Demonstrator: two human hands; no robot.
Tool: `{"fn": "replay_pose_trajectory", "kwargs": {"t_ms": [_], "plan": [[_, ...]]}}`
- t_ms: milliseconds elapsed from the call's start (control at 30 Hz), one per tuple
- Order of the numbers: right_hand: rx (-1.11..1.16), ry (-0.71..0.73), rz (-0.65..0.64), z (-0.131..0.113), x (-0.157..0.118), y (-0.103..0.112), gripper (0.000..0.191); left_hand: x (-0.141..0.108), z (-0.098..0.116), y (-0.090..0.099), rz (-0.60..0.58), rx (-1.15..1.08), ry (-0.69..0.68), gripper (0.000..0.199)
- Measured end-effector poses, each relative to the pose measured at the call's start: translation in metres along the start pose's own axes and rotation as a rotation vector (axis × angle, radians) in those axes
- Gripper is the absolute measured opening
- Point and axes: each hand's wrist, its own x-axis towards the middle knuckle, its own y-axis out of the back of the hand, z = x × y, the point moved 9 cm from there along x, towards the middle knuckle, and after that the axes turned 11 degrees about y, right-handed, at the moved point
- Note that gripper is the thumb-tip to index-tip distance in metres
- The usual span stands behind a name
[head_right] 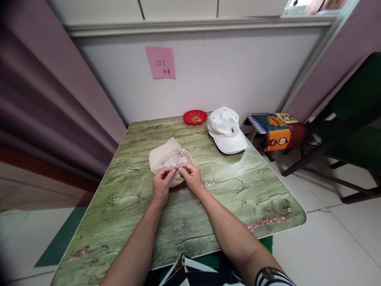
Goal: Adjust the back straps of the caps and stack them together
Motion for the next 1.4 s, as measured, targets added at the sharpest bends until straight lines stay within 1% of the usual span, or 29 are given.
{"fn": "replay_pose_trajectory", "kwargs": {"t_ms": [167, 267, 367, 433, 633, 767, 933, 1133, 1300, 1400], "plan": [[-0.146, 0.096, 0.014, -0.011, 0.001, 0.004, 0.025, 0.001, 0.000, 0.005, 0.026, -0.128, 0.081, 0.022], [-0.157, 0.077, 0.019, -0.008, 0.000, 0.004, 0.025, 0.001, 0.002, 0.006, 0.023, -0.136, 0.090, 0.022], [-0.045, 0.007, 0.074, 0.001, -0.002, 0.005, 0.026, -0.001, 0.007, 0.004, 0.011, -0.091, 0.051, 0.020], [-0.026, 0.002, 0.099, 0.000, -0.002, 0.006, 0.022, -0.003, 0.012, 0.003, 0.011, -0.050, 0.010, 0.019], [-0.258, 0.134, 0.074, -0.027, 0.001, 0.011, 0.015, -0.007, 0.022, -0.002, -0.031, 0.098, -0.119, 0.016], [-0.293, 0.154, 0.083, -0.031, 0.001, 0.014, 0.014, -0.008, 0.026, -0.002, -0.045, 0.145, -0.163, 0.015], [-0.314, 0.168, 0.059, -0.031, 0.002, 0.013, 0.014, -0.010, 0.029, -0.003, -0.064, 0.162, -0.181, 0.013], [-0.327, 0.192, 0.043, -0.033, 0.003, 0.013, 0.016, -0.010, 0.028, -0.004, -0.079, 0.166, -0.188, 0.014], [-0.320, 0.185, 0.067, -0.030, 0.003, 0.015, 0.016, -0.008, 0.025, -0.005, -0.105, 0.130, -0.154, 0.016], [-0.327, 0.190, 0.053, -0.031, 0.003, 0.014, 0.016, -0.008, 0.024, -0.005, -0.110, 0.117, -0.139, 0.017]]}}
